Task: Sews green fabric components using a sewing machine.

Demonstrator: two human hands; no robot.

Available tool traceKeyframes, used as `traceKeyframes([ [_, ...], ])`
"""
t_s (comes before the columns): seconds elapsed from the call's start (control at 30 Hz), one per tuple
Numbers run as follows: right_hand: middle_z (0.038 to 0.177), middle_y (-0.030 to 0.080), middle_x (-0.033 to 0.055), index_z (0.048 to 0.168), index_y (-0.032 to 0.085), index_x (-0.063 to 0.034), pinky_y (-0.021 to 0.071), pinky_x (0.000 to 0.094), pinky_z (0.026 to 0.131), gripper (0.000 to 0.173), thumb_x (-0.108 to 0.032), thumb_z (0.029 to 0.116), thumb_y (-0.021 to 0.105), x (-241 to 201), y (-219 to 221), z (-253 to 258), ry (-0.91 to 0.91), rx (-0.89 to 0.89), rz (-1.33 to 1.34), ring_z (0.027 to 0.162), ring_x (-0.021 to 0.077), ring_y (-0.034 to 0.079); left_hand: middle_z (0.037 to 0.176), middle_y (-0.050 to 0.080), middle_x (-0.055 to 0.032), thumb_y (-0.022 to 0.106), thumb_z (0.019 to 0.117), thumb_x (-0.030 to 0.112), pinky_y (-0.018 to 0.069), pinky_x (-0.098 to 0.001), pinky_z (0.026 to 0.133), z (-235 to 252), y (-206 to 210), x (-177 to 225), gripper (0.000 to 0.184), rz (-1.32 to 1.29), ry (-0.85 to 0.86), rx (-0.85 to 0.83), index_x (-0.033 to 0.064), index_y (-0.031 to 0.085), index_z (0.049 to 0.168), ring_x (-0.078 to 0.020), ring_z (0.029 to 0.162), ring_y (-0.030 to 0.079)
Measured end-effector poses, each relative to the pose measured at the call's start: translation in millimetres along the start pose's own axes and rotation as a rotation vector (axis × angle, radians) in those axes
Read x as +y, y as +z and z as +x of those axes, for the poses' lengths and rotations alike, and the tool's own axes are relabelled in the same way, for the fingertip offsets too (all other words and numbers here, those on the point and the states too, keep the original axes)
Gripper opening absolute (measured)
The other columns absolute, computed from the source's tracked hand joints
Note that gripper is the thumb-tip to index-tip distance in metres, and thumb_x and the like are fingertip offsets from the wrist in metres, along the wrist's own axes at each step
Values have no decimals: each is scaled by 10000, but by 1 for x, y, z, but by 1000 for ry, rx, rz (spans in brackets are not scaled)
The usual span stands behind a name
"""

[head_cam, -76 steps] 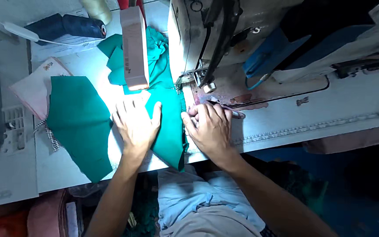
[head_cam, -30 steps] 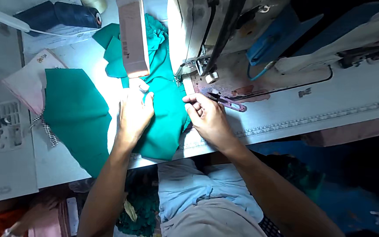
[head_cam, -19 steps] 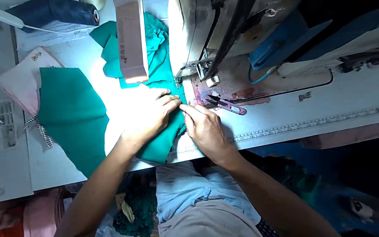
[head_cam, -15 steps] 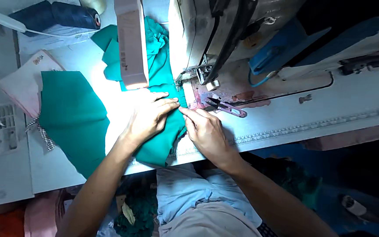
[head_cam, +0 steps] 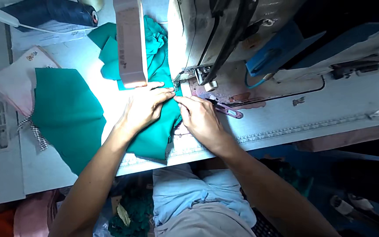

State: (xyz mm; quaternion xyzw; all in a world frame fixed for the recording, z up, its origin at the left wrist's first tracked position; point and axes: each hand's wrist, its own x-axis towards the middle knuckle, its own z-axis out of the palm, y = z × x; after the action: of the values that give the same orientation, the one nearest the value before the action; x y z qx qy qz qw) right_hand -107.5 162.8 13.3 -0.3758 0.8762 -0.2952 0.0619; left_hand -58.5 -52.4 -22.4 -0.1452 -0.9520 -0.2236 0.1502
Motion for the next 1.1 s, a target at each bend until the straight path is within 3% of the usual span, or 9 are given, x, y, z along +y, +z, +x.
traceKeyframes([
  [0.13,946,709,130,1289,683,-79,569,415,672,281,-114,1028,582,-2,-5,1,59,-8,49,755,246,681,1311,714,9,477,968,44,456,-476,1024,3,3,-1,398,37,-18,29,159,745,1240,-264,1326,583],
  [0.23,786,650,91,1382,541,-53,536,423,565,408,-298,1057,572,-14,3,-6,198,20,105,614,226,623,1359,686,21,441,1013,102,426,-468,1082,1,2,0,400,79,-27,2,176,713,1296,-242,1358,555],
  [0.27,764,641,86,1392,518,-46,531,419,554,433,-301,1048,586,-16,10,-9,209,52,118,594,220,616,1390,665,13,419,1003,135,400,-480,1096,0,1,0,429,86,-18,-24,173,690,1333,-249,1374,536],
  [0.4,766,632,58,1302,612,-90,518,327,524,277,-172,1038,592,-10,18,-17,182,102,264,565,150,584,1423,643,-19,447,990,193,318,-549,1169,-6,0,-4,424,119,85,-49,157,683,1340,-295,1421,491],
  [0.53,947,737,48,1172,752,-94,554,277,645,229,-120,1019,583,-6,17,-20,133,129,187,696,98,653,1400,661,13,466,997,208,320,-562,1161,-9,-5,-5,411,144,95,-64,207,706,1330,-300,1410,506],
  [0.7,966,739,60,1177,762,-85,555,283,666,247,-103,998,593,-4,15,-17,88,89,116,725,117,657,1429,638,61,446,1009,246,323,-577,1147,-10,-2,-6,419,154,33,-76,266,690,1349,-270,1414,503],
  [0.87,1006,743,69,1203,752,-87,557,312,697,260,-101,1013,574,-2,12,-6,82,52,105,751,139,667,1452,620,50,417,1016,233,295,-589,1157,-4,-3,-9,441,149,-2,-104,254,667,1379,-268,1430,486],
  [1.1,901,710,73,1222,727,-120,524,355,599,246,-108,1022,584,1,-3,-2,103,-50,129,655,160,617,1446,625,50,423,1021,217,296,-573,1148,-1,1,-10,423,186,-13,-59,239,685,1353,-248,1380,537],
])
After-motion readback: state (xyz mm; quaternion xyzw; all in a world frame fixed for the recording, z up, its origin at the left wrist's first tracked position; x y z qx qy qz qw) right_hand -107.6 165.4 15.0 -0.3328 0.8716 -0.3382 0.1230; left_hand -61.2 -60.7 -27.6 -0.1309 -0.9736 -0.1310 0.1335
